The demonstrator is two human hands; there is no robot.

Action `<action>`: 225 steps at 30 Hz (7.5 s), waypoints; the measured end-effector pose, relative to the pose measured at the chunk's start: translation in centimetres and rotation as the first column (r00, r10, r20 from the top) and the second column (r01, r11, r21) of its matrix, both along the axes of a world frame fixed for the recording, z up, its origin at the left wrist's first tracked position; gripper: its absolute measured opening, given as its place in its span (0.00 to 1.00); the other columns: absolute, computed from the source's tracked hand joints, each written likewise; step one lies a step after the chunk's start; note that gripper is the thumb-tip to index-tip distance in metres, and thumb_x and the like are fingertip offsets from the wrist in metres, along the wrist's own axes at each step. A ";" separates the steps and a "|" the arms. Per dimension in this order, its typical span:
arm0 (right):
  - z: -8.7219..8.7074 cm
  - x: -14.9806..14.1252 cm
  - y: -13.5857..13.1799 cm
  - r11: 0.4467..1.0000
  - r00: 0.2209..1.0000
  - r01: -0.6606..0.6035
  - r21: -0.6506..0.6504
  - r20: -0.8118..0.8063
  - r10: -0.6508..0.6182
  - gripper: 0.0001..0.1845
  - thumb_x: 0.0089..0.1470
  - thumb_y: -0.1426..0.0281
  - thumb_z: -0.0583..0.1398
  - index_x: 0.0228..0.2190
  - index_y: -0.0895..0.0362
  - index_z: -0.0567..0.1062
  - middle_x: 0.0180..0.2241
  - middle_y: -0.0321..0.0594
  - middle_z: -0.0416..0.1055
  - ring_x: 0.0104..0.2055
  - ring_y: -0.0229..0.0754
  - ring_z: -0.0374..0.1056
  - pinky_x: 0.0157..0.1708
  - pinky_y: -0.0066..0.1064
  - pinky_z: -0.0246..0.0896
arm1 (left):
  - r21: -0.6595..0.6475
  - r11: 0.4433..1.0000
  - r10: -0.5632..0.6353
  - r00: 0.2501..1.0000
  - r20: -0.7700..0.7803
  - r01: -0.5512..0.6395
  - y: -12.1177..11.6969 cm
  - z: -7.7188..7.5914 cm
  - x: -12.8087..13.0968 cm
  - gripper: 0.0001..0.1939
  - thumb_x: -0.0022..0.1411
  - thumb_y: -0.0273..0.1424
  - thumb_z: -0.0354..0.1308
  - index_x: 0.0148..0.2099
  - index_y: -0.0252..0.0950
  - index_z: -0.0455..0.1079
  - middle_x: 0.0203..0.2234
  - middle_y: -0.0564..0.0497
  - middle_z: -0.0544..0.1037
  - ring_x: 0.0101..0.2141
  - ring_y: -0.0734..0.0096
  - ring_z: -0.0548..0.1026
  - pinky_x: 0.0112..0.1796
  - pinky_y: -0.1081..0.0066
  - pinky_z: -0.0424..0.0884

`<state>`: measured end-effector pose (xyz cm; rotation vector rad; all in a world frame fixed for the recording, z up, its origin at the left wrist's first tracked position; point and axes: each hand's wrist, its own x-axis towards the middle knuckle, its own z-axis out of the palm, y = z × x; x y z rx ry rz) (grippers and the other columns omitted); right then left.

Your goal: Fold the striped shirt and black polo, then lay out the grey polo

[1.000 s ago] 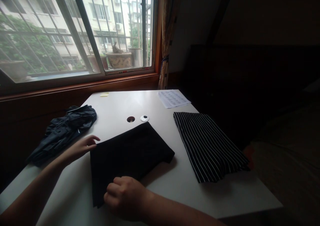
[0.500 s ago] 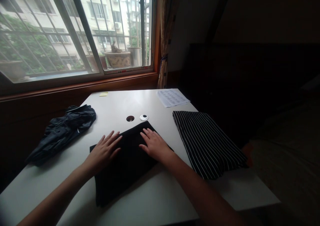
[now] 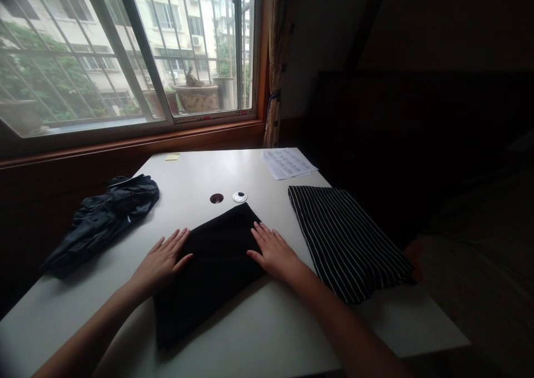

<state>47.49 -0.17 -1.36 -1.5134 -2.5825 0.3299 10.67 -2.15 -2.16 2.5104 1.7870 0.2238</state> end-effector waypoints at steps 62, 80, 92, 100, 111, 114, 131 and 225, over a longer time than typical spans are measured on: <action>-0.4 -3.4 3.0 0.990 0.993 -0.118 0.072 0.023 0.117 0.40 0.67 0.46 0.42 0.70 0.56 0.51 0.72 0.43 0.42 0.74 0.48 0.38 0.70 0.49 0.37 | 0.140 0.989 0.041 0.999 0.015 -0.043 -0.3 -3.2 -3.8 0.36 0.72 0.50 0.43 0.73 0.34 0.51 0.70 0.42 0.55 0.69 0.55 0.52 0.66 0.51 0.55; 0.0 -0.4 -1.6 0.985 0.992 -0.117 0.130 0.059 0.110 0.33 0.67 0.52 0.50 0.69 0.44 0.53 0.72 0.39 0.41 0.73 0.53 0.40 0.69 0.53 0.41 | 0.142 0.990 0.023 1.000 0.004 -0.024 -1.5 -3.0 -4.9 0.35 0.72 0.49 0.43 0.72 0.34 0.54 0.68 0.41 0.60 0.67 0.53 0.60 0.64 0.52 0.60; 0.5 3.4 -2.7 0.992 0.994 -0.109 0.063 0.032 0.108 0.28 0.68 0.58 0.52 0.67 0.38 0.58 0.71 0.35 0.48 0.72 0.49 0.45 0.68 0.52 0.47 | 0.143 0.989 -0.048 0.997 0.062 0.038 -3.9 -1.1 -5.6 0.31 0.70 0.48 0.50 0.70 0.41 0.58 0.63 0.44 0.69 0.61 0.53 0.69 0.60 0.54 0.68; 0.1 5.2 1.0 0.978 0.993 0.037 0.204 0.099 -0.058 0.27 0.66 0.64 0.56 0.64 0.40 0.63 0.68 0.37 0.57 0.68 0.52 0.54 0.65 0.51 0.52 | -0.138 0.982 -0.096 0.972 0.215 0.127 -6.8 3.3 -4.7 0.17 0.71 0.43 0.51 0.55 0.48 0.74 0.45 0.49 0.78 0.42 0.62 0.79 0.45 0.66 0.77; 2.8 0.2 5.8 0.957 0.965 0.186 0.222 0.143 -0.221 0.21 0.64 0.66 0.56 0.57 0.51 0.71 0.50 0.49 0.72 0.51 0.53 0.67 0.49 0.41 0.64 | -0.450 0.821 -0.171 0.903 0.394 0.352 -9.8 5.9 2.9 0.10 0.68 0.35 0.55 0.47 0.43 0.76 0.39 0.49 0.79 0.33 0.70 0.78 0.34 0.75 0.73; 3.0 -1.4 6.7 0.963 0.966 0.197 0.186 0.128 -0.222 0.21 0.65 0.69 0.53 0.57 0.51 0.71 0.48 0.48 0.73 0.51 0.52 0.68 0.49 0.39 0.63 | -0.439 0.796 -0.253 0.887 0.387 0.418 -10.4 5.8 6.5 0.10 0.67 0.33 0.55 0.44 0.41 0.77 0.37 0.47 0.80 0.32 0.70 0.78 0.31 0.75 0.72; -0.4 -5.7 5.4 0.934 0.983 0.120 0.337 -0.174 -0.063 0.20 0.65 0.65 0.55 0.56 0.54 0.75 0.59 0.46 0.68 0.62 0.52 0.60 0.62 0.45 0.58 | 0.117 0.993 -0.071 0.905 0.419 0.023 3.2 1.3 -2.3 0.14 0.67 0.37 0.56 0.51 0.41 0.73 0.41 0.46 0.77 0.40 0.61 0.76 0.42 0.62 0.74; -1.3 -7.3 9.7 0.990 0.999 -0.036 0.136 -0.013 0.038 0.36 0.67 0.50 0.46 0.67 0.57 0.60 0.70 0.44 0.50 0.73 0.47 0.44 0.70 0.43 0.39 | 0.177 0.979 -0.105 0.994 0.024 0.099 3.4 -3.5 4.3 0.35 0.72 0.48 0.45 0.74 0.39 0.47 0.71 0.43 0.53 0.69 0.54 0.53 0.66 0.50 0.52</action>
